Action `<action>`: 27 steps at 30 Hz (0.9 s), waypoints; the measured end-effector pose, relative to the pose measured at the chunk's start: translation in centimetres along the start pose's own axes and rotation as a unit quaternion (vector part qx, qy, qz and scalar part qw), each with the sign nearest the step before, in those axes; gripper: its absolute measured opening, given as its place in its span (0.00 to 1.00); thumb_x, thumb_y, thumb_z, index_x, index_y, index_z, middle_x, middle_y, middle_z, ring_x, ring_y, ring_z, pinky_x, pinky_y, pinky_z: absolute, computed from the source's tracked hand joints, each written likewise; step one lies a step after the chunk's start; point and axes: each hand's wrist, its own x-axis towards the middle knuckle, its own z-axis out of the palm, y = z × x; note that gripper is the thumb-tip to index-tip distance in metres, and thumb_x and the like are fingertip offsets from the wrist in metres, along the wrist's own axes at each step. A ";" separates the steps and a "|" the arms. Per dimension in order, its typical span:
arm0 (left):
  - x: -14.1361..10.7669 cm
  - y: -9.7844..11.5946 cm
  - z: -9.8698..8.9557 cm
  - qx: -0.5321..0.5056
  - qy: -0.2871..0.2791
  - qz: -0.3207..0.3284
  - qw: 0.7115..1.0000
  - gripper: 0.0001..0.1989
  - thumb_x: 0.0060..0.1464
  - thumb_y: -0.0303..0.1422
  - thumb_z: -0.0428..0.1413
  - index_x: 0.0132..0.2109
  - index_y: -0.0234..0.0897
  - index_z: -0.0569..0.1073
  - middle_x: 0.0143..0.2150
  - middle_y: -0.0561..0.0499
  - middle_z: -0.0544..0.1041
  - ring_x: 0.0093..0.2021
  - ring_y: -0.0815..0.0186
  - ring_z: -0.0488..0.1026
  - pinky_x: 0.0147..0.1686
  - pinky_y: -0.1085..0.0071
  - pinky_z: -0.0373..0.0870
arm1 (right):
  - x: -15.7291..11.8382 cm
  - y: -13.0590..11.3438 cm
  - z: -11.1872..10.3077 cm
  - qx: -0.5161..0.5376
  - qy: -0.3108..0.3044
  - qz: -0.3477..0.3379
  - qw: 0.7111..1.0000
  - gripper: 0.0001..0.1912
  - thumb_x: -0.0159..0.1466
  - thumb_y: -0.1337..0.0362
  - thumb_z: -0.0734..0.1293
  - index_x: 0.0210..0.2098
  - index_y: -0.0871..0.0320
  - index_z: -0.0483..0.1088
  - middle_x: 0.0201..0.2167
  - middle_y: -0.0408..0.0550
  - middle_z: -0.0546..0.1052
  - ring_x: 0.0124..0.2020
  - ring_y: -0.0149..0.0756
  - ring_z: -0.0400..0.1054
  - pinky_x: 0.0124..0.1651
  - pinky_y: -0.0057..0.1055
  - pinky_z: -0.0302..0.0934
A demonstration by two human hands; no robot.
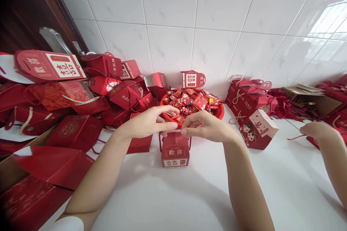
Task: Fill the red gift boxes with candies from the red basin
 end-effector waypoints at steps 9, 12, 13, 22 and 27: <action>-0.8 1.2 1.5 -0.181 -0.042 0.085 0.979 0.24 0.60 0.39 0.60 0.61 0.41 0.69 0.60 0.43 0.74 0.57 0.56 0.74 0.54 0.60 0.72 | -0.3 -1.7 2.7 -0.065 0.109 0.046 0.991 0.18 0.59 0.52 0.69 0.21 0.59 0.70 0.19 0.40 0.66 0.23 0.28 0.54 0.25 0.28 0.47; -1.2 1.5 2.4 -0.224 -0.057 0.102 0.968 0.28 0.59 0.39 0.62 0.64 0.44 0.67 0.66 0.43 0.69 0.64 0.53 0.68 0.56 0.59 0.72 | -0.6 -2.1 3.4 -0.090 0.148 0.059 0.983 0.16 0.57 0.57 0.69 0.18 0.57 0.65 0.18 0.40 0.65 0.22 0.27 0.53 0.24 0.28 0.45; -1.3 1.5 2.5 -0.235 -0.059 0.108 0.964 0.29 0.58 0.39 0.62 0.64 0.44 0.66 0.66 0.42 0.68 0.65 0.51 0.67 0.57 0.59 0.71 | -0.7 -2.2 3.5 -0.096 0.156 0.063 0.981 0.15 0.57 0.57 0.69 0.18 0.57 0.65 0.18 0.40 0.65 0.22 0.27 0.53 0.23 0.28 0.45; -1.4 1.8 2.3 -0.277 -0.016 0.183 0.943 0.28 0.55 0.43 0.65 0.60 0.45 0.70 0.70 0.42 0.64 0.67 0.46 0.64 0.56 0.57 0.74 | -2.1 -3.0 3.0 -0.078 0.324 -0.015 0.943 0.13 0.63 0.55 0.67 0.26 0.56 0.73 0.23 0.45 0.74 0.25 0.34 0.65 0.27 0.30 0.57; -1.0 1.4 1.5 -0.288 0.047 0.206 0.934 0.22 0.55 0.41 0.64 0.55 0.41 0.73 0.63 0.41 0.71 0.59 0.48 0.73 0.51 0.58 0.77 | -4.3 -3.1 0.7 -0.049 0.624 -0.118 0.771 0.06 0.59 0.60 0.73 0.30 0.56 0.77 0.25 0.44 0.76 0.26 0.34 0.67 0.30 0.32 0.61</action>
